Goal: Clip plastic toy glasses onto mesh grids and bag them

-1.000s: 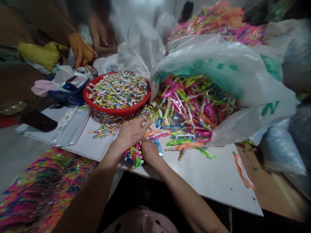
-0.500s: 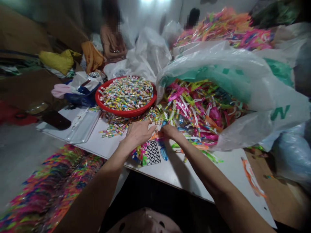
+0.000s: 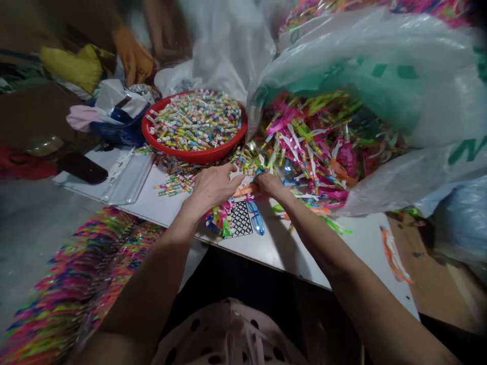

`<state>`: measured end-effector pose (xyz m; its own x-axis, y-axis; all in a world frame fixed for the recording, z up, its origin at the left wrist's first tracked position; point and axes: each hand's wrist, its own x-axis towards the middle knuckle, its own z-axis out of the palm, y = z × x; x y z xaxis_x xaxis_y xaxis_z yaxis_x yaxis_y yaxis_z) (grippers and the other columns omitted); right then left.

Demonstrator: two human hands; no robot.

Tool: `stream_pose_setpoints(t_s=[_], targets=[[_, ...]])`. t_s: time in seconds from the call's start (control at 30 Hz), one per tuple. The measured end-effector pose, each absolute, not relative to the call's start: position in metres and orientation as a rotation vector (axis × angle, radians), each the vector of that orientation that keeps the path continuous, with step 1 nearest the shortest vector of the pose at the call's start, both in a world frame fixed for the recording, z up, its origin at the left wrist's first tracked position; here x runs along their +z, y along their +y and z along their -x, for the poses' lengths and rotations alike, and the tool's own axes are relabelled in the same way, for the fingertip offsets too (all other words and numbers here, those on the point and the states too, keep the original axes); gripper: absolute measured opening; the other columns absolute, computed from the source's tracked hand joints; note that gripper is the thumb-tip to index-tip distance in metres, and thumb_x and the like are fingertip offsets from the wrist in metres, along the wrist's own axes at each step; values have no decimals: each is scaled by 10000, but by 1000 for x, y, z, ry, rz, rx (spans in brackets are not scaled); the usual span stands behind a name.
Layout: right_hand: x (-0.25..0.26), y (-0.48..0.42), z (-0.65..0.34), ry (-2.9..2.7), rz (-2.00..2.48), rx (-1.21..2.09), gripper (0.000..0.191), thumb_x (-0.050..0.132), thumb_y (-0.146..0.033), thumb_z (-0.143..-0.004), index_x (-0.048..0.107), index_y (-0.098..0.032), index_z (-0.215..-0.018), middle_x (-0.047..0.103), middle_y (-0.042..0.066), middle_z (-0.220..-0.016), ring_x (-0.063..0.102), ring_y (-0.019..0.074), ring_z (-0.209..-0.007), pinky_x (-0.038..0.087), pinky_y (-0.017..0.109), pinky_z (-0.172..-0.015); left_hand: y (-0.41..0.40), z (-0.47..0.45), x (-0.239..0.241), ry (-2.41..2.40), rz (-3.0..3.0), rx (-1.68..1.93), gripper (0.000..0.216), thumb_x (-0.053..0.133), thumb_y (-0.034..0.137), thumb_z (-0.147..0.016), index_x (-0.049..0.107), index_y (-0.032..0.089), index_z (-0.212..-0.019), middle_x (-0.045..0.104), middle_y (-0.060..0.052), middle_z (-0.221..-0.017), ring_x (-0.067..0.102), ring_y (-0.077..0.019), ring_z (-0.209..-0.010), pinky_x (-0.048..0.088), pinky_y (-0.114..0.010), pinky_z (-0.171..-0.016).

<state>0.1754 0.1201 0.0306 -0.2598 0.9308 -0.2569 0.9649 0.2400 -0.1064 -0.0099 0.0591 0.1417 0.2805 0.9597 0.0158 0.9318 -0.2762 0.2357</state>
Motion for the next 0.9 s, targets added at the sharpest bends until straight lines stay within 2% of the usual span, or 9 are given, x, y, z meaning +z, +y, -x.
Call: stream_pose_setpoints(t_s=[0.17,0.27,0.33,0.4,0.47,0.53,0.67,0.77,0.9], targets=[[50,90,-177,2545,-2099,-420,304,425,-314,-919,587,-95,-1055,660,151,-988,615,208,-883,437,269,-752,59,11,139,1785,-2328,249,436,382,476,-882,638,221,-1127,719,-89,-933,652,-291,-927,470,-404,-836],[45,50,-162,2736,-2342,-892,357,470,-413,-883,552,-126,-1079,662,72,-893,597,165,-750,452,252,-684,61,10,140,1763,-2335,255,444,391,480,-879,633,214,-1139,717,-85,-954,649,-284,-937,467,-395,-846],[29,25,-149,2657,-2362,-1225,277,510,-374,-850,573,-160,-1013,661,42,-858,597,159,-745,462,253,-697,62,9,141,1753,-2329,246,450,387,483,-880,634,209,-1138,715,-83,-966,646,-282,-946,465,-389,-850],[12,9,-138,2519,-2387,-1429,199,502,-329,-844,593,-174,-930,664,36,-840,607,164,-784,467,258,-741,62,8,141,1747,-2321,232,453,387,489,-880,637,208,-1133,716,-79,-963,645,-276,-945,464,-381,-854],[0,1,-131,2442,-2430,-1506,219,457,-317,-870,591,-167,-955,667,42,-854,615,168,-821,471,263,-776,61,7,141,1748,-2327,232,456,384,499,-883,640,211,-1128,716,-74,-954,645,-268,-940,460,-373,-860],[-2,1,-127,2472,-2396,-1425,243,431,-296,-891,577,-152,-1022,671,62,-921,618,175,-882,468,269,-817,61,7,141,1760,-2333,249,467,373,512,-888,642,211,-1122,717,-73,-934,645,-261,-935,456,-367,-864],[13,5,-107,2429,-2145,-919,247,427,-149,-868,576,-118,-1064,644,149,-1060,605,230,-1000,457,302,-850,60,7,141,1729,-2313,276,530,307,565,-901,651,212,-1097,719,-71,-911,647,-256,-927,454,-355,-850],[24,9,-90,2323,-2068,-651,306,374,-73,-848,552,-91,-1096,642,188,-1020,636,263,-932,479,329,-755,61,8,143,1651,-2295,297,578,260,612,-899,646,236,-1109,716,-53,-983,639,-245,-961,447,-340,-861],[24,16,-88,2391,-1962,-614,285,376,-86,-854,546,-99,-1082,665,163,-962,656,259,-894,480,316,-712,64,12,147,1714,-2256,261,559,339,618,-868,640,229,-1134,715,-53,-996,642,-263,-961,456,-341,-850]])
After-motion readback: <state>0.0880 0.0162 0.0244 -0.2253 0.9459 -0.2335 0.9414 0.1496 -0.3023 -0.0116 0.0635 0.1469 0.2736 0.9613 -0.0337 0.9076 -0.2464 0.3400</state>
